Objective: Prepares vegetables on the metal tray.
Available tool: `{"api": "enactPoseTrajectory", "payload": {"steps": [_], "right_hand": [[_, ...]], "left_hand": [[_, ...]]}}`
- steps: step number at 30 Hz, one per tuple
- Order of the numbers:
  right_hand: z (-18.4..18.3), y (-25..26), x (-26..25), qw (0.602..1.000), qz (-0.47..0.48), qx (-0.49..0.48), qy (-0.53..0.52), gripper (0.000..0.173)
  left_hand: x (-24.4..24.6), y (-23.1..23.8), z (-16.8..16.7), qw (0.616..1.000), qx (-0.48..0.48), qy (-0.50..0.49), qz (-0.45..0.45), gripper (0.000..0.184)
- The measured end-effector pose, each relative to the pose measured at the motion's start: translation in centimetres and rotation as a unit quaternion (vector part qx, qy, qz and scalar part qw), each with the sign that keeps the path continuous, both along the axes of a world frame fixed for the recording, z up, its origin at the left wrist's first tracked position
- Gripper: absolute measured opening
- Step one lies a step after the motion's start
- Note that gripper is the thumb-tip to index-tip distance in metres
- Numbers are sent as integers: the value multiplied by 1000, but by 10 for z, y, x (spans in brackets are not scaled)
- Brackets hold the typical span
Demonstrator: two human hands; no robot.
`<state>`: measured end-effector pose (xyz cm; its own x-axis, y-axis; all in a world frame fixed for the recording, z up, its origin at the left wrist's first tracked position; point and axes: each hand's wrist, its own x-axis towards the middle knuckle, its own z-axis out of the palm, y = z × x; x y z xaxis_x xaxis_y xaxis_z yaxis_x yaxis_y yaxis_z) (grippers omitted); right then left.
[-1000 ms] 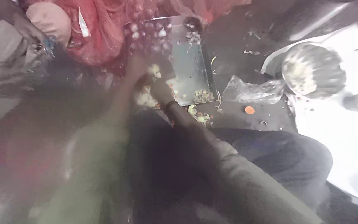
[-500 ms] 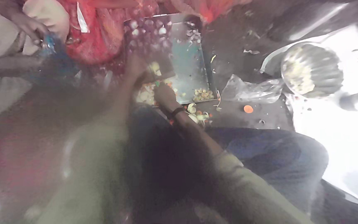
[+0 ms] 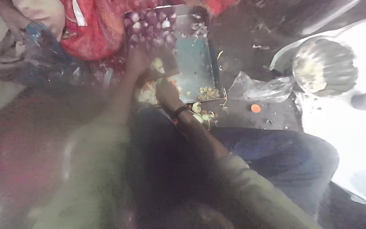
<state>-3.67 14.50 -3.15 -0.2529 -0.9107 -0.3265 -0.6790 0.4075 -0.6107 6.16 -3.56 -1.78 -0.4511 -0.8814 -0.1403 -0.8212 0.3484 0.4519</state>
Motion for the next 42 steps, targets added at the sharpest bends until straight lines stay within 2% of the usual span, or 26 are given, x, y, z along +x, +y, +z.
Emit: {"api": "enactPoseTrajectory", "payload": {"steps": [4, 8, 12, 13, 15, 19, 22, 25, 31, 36, 38, 40, 42], "right_hand": [[-4, -43, 3, 997, 46, 66, 14, 42], [-7, -58, 5, 998, 17, 59, -8, 45], [-12, -34, 3, 1000, 8, 24, 7, 42], [-15, -15, 2, 1000, -12, -4, -4, 41], [-1, 14, -7, 997, -48, 14, -51, 44], [6, 33, -38, 994, -75, 0, -85, 45], [3, 57, -60, 992, -86, 22, -91, 42], [-19, 65, -72, 990, -107, 19, -90, 40], [-27, 68, -80, 988, -113, 29, -99, 41], [-15, 74, -83, 986, -112, -5, -123, 43], [-9, 78, -85, 985, -111, -11, -135, 44], [-8, 80, -88, 984, -110, -16, -141, 45], [-10, 81, -88, 983, -113, -27, -138, 45]], "left_hand": [[2, -3, -1, 1000, -18, 3, -19, 20], [-4, 1, 6, 1000, 4, -21, 12, 18], [-2, 3, -1, 1000, -4, -21, 8, 18], [0, 4, -3, 1000, -3, -16, 2, 19], [0, 6, -3, 1000, 8, -1, 1, 21], [-7, 8, 6, 999, 28, 3, 21, 24], [-12, 7, 0, 999, 40, -7, 20, 38], [-14, 3, -11, 998, 45, -32, -21, 56], [-23, 14, 5, 998, 16, -57, -17, 38], [-24, 17, 8, 997, 1, -49, -53, 42], [-30, 21, 20, 996, 23, -71, -54, 47], [-37, 23, 24, 995, 42, -83, -32, 40], [-43, 19, 18, 995, 44, -86, 17, 47]]}}
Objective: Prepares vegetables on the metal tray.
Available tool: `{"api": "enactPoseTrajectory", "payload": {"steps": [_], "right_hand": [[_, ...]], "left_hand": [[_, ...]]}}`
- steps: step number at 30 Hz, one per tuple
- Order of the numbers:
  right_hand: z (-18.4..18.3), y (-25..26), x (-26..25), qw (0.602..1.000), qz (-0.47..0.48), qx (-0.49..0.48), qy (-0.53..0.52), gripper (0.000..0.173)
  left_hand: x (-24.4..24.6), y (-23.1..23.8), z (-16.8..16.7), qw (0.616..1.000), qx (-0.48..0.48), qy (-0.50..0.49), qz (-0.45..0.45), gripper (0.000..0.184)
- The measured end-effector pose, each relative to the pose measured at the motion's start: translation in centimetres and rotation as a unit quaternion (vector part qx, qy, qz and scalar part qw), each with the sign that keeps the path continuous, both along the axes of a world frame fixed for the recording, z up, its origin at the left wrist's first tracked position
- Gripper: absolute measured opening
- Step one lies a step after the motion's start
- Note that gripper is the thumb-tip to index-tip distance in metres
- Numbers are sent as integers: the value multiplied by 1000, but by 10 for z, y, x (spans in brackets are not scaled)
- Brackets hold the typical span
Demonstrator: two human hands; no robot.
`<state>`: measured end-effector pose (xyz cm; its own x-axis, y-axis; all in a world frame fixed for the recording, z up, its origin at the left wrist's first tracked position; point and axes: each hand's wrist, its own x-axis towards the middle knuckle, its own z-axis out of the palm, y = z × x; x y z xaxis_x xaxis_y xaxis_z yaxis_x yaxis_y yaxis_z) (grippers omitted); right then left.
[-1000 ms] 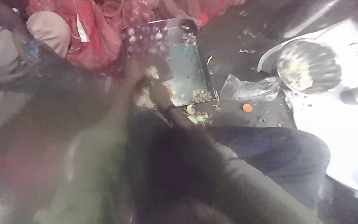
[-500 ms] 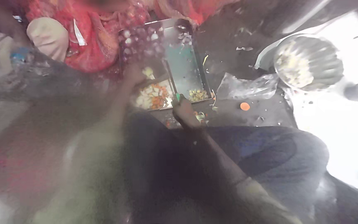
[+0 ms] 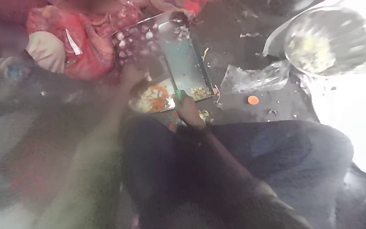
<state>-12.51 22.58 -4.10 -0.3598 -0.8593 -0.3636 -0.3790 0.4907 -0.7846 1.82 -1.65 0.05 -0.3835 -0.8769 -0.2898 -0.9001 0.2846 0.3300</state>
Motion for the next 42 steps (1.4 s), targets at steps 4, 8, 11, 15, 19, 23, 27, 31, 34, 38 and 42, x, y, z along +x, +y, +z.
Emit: {"api": "enactPoseTrajectory", "payload": {"steps": [4, 8, 11, 15, 19, 23, 27, 31, 34, 38, 42], "right_hand": [[1, 1, -1, 1000, -2, 3, -10, 44], [3, 1, -1, 1000, -11, 11, -22, 45], [0, 4, -2, 999, -9, 8, -29, 48], [-1, 2, -3, 1000, -5, 13, -26, 48], [-8, -1, -1, 1000, -7, -2, -20, 46], [-10, 0, -2, 1000, -7, -11, -20, 46], [-9, 1, -1, 1000, -6, 0, -23, 45], [-14, -5, 4, 999, 7, 31, -31, 46], [-15, -7, 10, 998, 18, 34, -42, 45], [-10, -14, 16, 998, 33, 53, -29, 43], [2, -25, 24, 995, 40, 86, -24, 46]], "left_hand": [[-28, 5, 0, 996, -47, -56, 43, 57], [-32, 4, -1, 993, -62, -87, -51, 41], [-13, -10, -14, 966, -84, -93, -226, 43], [-1, -11, -13, 933, -85, -68, -344, 52], [10, -13, -17, 944, -59, -50, -319, 69], [15, -10, -17, 967, -28, 6, -252, 62], [16, -2, -14, 987, 16, 36, -155, 68], [23, -4, -10, 980, 37, 47, -190, 63], [33, -15, -25, 967, -9, 48, -249, 46], [30, -8, -21, 978, 22, 80, -190, 44], [28, -10, -26, 981, 30, 120, -147, 45]]}}
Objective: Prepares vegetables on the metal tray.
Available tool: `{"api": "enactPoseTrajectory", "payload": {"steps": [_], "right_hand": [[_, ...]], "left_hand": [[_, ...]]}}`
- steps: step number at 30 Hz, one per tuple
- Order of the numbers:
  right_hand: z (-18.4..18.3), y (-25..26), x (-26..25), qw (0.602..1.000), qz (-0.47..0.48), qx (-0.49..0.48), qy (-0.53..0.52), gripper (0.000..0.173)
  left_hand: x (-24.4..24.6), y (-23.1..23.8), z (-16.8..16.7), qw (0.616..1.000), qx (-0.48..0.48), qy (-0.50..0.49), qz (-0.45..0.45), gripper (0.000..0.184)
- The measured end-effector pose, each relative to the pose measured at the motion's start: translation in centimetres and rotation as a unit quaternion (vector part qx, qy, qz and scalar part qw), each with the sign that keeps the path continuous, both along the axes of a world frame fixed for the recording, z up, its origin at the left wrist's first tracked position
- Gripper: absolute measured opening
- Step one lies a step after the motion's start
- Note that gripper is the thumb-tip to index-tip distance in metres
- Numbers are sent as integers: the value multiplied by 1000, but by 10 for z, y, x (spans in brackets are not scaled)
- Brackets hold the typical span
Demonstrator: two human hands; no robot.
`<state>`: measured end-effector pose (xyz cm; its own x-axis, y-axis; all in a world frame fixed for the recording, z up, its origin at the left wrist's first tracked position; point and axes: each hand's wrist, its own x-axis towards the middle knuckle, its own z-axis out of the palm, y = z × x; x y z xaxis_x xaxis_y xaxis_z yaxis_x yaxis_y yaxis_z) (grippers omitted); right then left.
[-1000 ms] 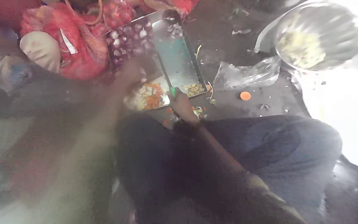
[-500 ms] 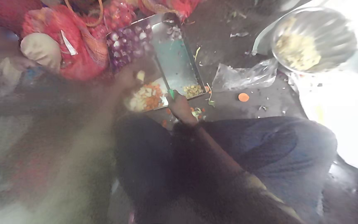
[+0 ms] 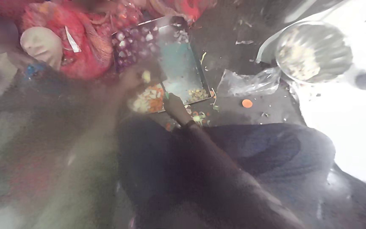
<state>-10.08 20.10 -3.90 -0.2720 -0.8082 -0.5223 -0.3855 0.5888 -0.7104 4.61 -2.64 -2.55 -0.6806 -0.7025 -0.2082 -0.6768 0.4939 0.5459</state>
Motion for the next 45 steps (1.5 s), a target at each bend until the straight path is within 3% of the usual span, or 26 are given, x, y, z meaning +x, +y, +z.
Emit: {"api": "enactPoseTrajectory", "payload": {"steps": [4, 13, 17, 23, 32, 36, 40, 42, 43, 44, 45], "right_hand": [[0, -15, 28, 994, 65, -29, 88, 39], [8, -31, 23, 986, 68, 33, 151, 36], [-4, -20, 23, 993, 35, -1, 114, 39], [9, -51, 15, 988, 52, 49, 134, 46], [6, -5, 27, 996, 34, -12, 81, 38], [-3, -21, 30, 994, 52, -30, 94, 45], [1, -68, 30, 992, 77, -7, 97, 46], [17, -79, 29, 987, 107, -29, 120, 40], [45, -75, 30, 986, 123, -14, 116, 37], [86, -74, 28, 983, 149, 75, 80, 38], [101, -74, 28, 981, 149, 105, 73, 39]], "left_hand": [[-3, 1, -8, 998, -47, 16, 29, 40], [-9, 7, 7, 996, -38, -44, 66, 38], [0, 2, 0, 997, -45, 10, 63, 31], [-5, 8, 12, 997, -52, -15, 61, 33], [-7, 3, 2, 992, -103, -56, 46, 26], [-5, -2, -4, 991, -104, -57, 54, 30], [-5, -5, 0, 992, -115, -48, 16, 29], [-7, -2, 6, 992, -118, -45, 2, 28], [-7, 1, 9, 992, -116, -44, 5, 25], [-8, 3, 11, 993, -112, -41, 10, 24], [-11, 4, 11, 993, -109, -43, 16, 23]]}}
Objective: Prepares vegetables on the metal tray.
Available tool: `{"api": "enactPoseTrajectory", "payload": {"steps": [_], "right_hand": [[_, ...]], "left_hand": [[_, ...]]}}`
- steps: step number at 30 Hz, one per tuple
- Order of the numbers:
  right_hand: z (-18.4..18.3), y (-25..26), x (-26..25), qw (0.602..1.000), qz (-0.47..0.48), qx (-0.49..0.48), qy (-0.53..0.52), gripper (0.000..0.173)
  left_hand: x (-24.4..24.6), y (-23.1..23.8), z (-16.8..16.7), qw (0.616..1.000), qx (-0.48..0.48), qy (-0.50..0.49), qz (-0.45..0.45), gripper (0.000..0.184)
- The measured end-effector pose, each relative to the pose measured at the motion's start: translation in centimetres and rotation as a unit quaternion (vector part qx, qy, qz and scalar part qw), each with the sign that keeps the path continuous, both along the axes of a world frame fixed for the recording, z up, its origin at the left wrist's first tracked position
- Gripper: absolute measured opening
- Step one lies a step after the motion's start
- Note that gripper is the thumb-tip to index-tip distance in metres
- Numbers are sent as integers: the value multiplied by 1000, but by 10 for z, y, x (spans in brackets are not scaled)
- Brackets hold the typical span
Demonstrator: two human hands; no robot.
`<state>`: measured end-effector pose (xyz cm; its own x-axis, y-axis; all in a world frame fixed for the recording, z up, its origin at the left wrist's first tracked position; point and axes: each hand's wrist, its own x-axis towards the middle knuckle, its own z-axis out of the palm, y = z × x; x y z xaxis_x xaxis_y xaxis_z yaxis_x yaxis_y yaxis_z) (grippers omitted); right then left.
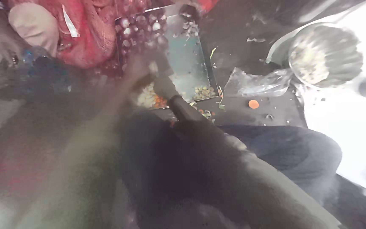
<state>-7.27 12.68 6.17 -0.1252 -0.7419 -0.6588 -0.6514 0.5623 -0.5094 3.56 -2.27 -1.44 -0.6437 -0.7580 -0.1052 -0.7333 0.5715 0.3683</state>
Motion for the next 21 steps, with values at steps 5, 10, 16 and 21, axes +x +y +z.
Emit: {"api": "enactPoseTrajectory", "payload": {"steps": [5, 10, 16, 21], "right_hand": [[-103, -24, 8, 988, -10, -118, 94, 33], [-98, 22, 6, 989, -2, -85, 119, 34], [-62, 22, -15, 993, -22, -25, 113, 40], [-63, 22, -5, 995, -47, -62, 68, 45]], "left_hand": [[-2, 4, 0, 997, 22, -38, 67, 32], [0, 12, 3, 999, -2, -24, 24, 26], [6, 0, -9, 996, 41, -15, 83, 25], [8, 2, -7, 999, -6, -1, 37, 29]]}}
